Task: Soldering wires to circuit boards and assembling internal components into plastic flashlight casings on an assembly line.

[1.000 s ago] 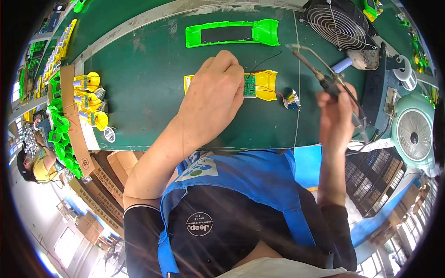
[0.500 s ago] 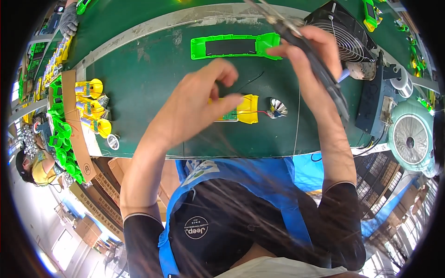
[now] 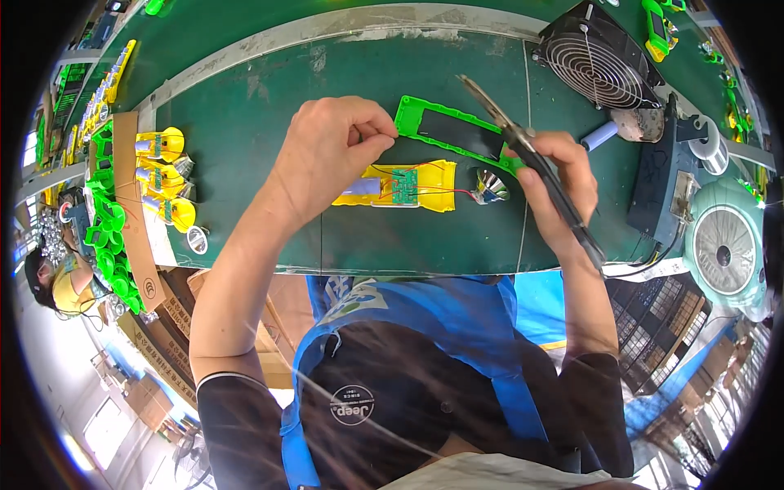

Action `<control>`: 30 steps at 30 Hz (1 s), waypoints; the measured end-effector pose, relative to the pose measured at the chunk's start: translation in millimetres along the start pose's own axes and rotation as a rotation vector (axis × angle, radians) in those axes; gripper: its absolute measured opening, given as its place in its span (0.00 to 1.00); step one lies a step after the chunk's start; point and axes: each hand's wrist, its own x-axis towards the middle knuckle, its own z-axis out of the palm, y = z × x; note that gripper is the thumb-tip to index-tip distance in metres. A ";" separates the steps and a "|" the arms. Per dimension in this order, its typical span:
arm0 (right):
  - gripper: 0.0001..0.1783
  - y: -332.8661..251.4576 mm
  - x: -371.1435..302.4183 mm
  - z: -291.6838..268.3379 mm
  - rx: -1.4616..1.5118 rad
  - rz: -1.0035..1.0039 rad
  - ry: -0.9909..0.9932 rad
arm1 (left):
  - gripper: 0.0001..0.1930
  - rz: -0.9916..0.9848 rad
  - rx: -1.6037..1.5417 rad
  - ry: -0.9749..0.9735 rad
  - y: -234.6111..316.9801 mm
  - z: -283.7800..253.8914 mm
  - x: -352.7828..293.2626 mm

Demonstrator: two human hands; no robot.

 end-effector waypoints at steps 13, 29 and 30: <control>0.15 -5.6 10.6 0.9 0.403 0.765 0.074 | 0.03 0.570 0.627 -0.181 -4.1 3.1 51.2; 0.10 -6.4 10.9 -2.1 0.418 0.742 -0.033 | 0.04 0.613 0.647 -0.080 -10.8 8.5 48.8; 0.09 -8.0 11.4 -1.7 0.408 0.760 -0.018 | 0.04 0.612 0.647 -0.080 -10.9 8.6 48.8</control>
